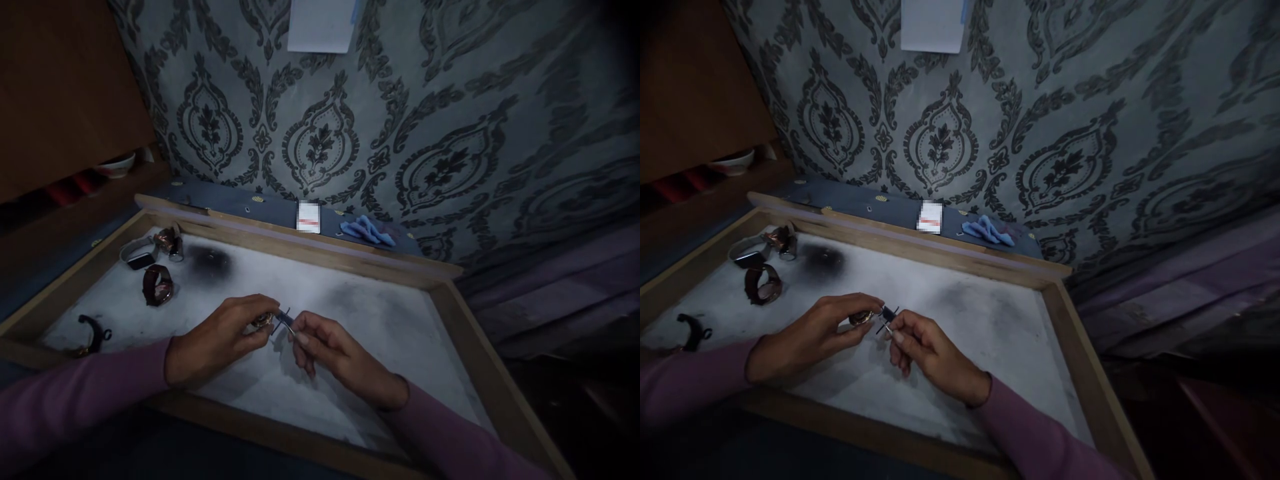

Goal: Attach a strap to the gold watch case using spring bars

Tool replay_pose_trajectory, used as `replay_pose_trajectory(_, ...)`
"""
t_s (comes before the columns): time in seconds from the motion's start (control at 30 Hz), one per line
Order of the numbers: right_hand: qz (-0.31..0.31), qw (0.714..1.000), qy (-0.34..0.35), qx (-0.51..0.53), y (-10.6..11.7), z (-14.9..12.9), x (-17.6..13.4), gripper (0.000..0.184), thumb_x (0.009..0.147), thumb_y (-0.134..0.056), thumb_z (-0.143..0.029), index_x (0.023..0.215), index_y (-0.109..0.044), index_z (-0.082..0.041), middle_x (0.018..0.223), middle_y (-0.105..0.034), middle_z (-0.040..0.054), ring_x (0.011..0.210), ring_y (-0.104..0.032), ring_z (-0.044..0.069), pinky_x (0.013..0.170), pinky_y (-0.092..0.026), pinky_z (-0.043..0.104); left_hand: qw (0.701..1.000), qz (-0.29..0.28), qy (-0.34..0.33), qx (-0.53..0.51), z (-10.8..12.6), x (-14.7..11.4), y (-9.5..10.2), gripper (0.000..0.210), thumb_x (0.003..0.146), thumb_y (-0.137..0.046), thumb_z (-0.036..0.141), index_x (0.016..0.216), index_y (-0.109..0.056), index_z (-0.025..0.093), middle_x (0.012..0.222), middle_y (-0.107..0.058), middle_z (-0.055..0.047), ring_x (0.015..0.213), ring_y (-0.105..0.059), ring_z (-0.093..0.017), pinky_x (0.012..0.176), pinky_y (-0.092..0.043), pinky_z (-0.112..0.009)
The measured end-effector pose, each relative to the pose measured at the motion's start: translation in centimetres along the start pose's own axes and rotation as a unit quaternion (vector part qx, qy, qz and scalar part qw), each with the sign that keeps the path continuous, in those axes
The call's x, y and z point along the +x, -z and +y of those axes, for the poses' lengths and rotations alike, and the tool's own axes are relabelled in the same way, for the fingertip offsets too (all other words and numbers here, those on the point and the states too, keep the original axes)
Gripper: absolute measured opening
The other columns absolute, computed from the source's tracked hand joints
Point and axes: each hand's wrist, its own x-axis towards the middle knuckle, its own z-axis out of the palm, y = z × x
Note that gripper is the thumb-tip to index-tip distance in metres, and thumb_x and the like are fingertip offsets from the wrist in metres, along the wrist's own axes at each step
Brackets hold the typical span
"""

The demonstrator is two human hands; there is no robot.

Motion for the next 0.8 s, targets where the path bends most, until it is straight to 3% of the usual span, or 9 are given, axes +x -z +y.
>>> replay_pose_trajectory(0.13, -0.002, 0.998, -0.022, 0.058, 0.0, 0.9, 0.2, 0.029, 0.091, -0.057, -0.044, 0.098, -0.050, -0.017, 0.066, -0.051, -0.0055, 0.043, -0.038, 0.004, 0.041, -0.028, 0.019, 1.000, 0.007, -0.009, 0.000, 0.1, 0.0, 0.0, 0.023, 0.091, -0.051, 0.018, 0.111, -0.061, 0.019, 0.102, -0.068, -0.005, 0.087, -0.063, -0.016, 0.076, -0.048, -0.026)
replay_pose_trajectory(0.3, 0.007, 0.992, -0.033, 0.125, -0.4, 1.1, 0.6, 0.024, 0.088, -0.060, -0.036, 0.100, -0.053, -0.017, 0.072, -0.051, -0.0045, 0.041, -0.028, 0.003, 0.039, -0.021, 0.019, 1.000, 0.009, -0.021, -0.004, 0.0, 0.0, 0.0, 0.023, 0.090, -0.052, 0.015, 0.111, -0.061, 0.018, 0.100, -0.068, -0.005, 0.085, -0.063, -0.016, 0.074, -0.047, -0.025)
replay_pose_trajectory(0.43, 0.038, 0.985, -0.067, 0.155, -0.6, 1.0, 0.6, 0.022, 0.087, -0.058, -0.039, 0.092, -0.051, -0.019, 0.063, -0.039, -0.0076, 0.045, -0.018, 0.005, 0.041, -0.011, 0.020, 1.000, 0.009, -0.019, -0.004, 0.0, 0.0, -0.1, 0.021, 0.090, -0.052, 0.014, 0.108, -0.062, 0.018, 0.102, -0.068, -0.005, 0.086, -0.062, -0.016, 0.075, -0.047, -0.026)
replay_pose_trajectory(0.6, 0.070, 0.992, -0.048, 0.094, -0.8, 1.2, 0.6, 0.032, 0.088, -0.058, -0.050, 0.097, -0.052, -0.020, 0.060, -0.032, -0.0086, 0.049, -0.020, 0.007, 0.044, -0.012, 0.022, 1.000, -0.001, -0.017, -0.012, 0.4, 0.2, 0.1, 0.021, 0.090, -0.050, 0.011, 0.106, -0.062, 0.018, 0.096, -0.067, -0.004, 0.082, -0.061, -0.015, 0.074, -0.046, -0.027)
replay_pose_trajectory(0.8, 0.071, 0.987, -0.047, 0.139, -0.9, 1.6, 1.1, 0.029, 0.085, -0.064, -0.044, 0.095, -0.058, -0.017, 0.059, -0.044, -0.0065, 0.047, -0.025, 0.006, 0.043, -0.018, 0.021, 1.000, 0.002, -0.018, -0.010, 0.4, 0.3, 0.1, 0.020, 0.090, -0.049, 0.013, 0.105, -0.062, 0.017, 0.093, -0.067, -0.004, 0.080, -0.060, -0.015, 0.071, -0.047, -0.027)
